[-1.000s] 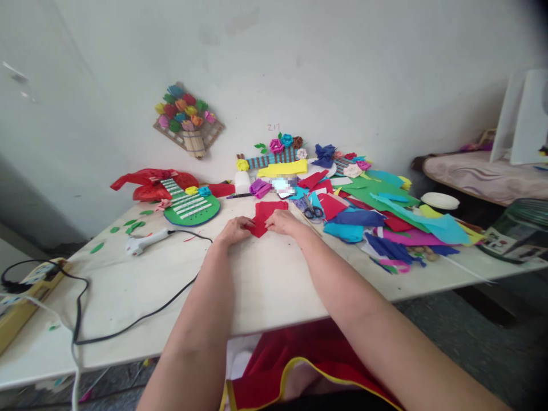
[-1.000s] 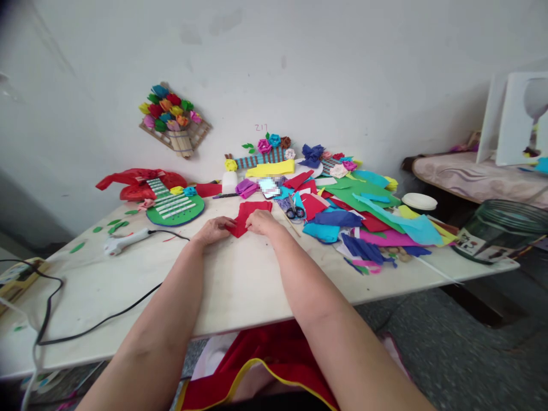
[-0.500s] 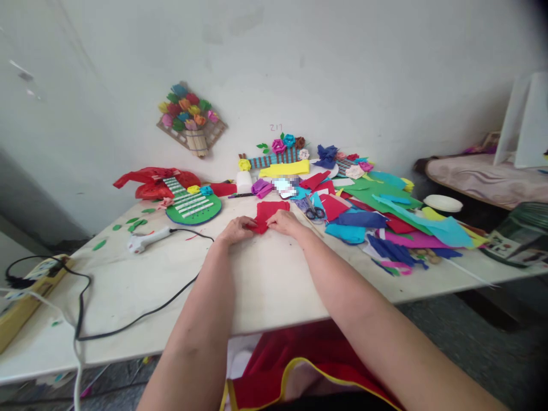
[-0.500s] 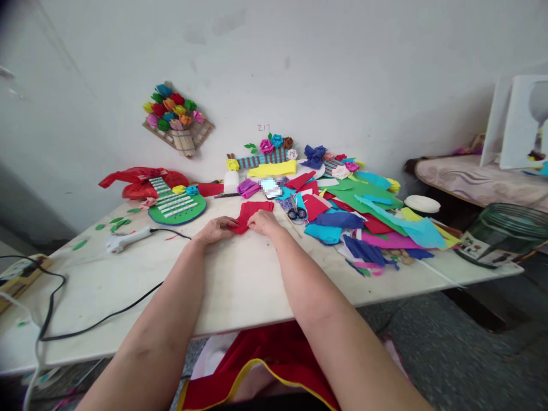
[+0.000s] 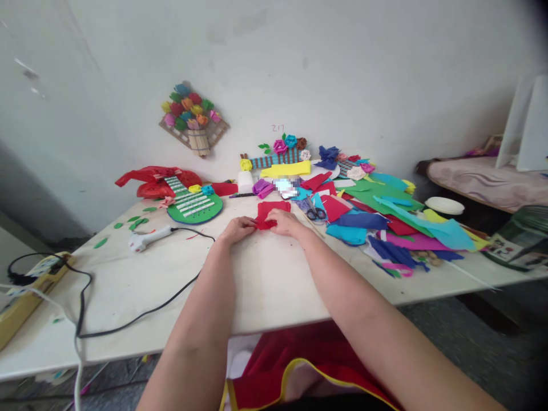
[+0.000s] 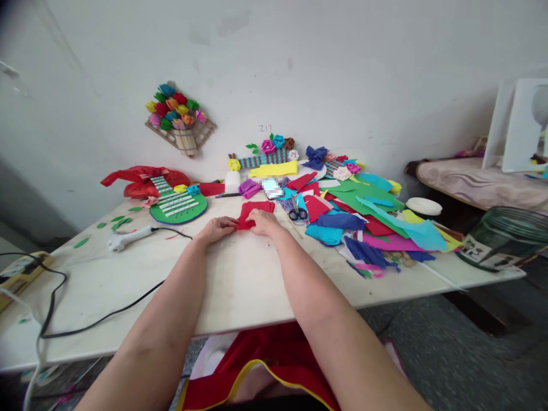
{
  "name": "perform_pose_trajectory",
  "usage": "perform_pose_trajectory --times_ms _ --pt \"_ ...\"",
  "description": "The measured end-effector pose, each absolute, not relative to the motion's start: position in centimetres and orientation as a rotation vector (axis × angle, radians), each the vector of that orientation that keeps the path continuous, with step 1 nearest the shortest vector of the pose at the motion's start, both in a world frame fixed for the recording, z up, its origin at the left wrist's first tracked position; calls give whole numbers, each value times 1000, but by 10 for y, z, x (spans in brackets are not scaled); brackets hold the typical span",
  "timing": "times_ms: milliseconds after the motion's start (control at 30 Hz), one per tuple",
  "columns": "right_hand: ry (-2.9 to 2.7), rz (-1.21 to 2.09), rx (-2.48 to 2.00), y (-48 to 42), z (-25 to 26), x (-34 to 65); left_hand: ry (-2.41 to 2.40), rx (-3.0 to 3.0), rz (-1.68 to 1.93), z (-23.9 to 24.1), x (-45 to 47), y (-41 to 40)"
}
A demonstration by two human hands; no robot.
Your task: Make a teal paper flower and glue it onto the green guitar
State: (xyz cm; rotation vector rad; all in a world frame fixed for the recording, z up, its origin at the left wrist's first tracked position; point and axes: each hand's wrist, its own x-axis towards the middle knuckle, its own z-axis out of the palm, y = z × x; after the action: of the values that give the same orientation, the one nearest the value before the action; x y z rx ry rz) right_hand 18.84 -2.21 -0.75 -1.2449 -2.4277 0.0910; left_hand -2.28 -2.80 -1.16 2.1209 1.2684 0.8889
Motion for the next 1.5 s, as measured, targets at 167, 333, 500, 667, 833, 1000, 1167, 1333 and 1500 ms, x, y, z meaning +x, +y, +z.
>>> perform_pose_trajectory --times_ms 167,333,500,667,833,1000,1167,1333,1500 --pt "-2412 88 -1317 -22 -7 188 1272 2112 886 -10 -22 -29" --pt "-2435 71 -1310 -23 -6 188 1293 2126 866 -10 -23 -30" --pt "-2485 27 -1333 -25 -4 186 1282 2141 870 -13 -24 -26" --pt "-2541 34 -1309 -24 -6 185 1277 2129 880 -15 -24 -25" --pt "-2519 14 -1289 -23 -7 186 1277 2100 901 -15 -24 -26" --pt "-2462 8 -1273 -23 -6 187 1266 2077 913 -17 -25 -25" --pt "-2473 -16 -1250 -21 -8 187 1312 2022 949 -17 -24 -26" --pt "-2472 3 -1298 -19 -8 188 1269 1977 974 -18 -22 -26" --pt "-2472 6 -1331 -21 -6 188 1289 1908 1007 -19 -21 -25"
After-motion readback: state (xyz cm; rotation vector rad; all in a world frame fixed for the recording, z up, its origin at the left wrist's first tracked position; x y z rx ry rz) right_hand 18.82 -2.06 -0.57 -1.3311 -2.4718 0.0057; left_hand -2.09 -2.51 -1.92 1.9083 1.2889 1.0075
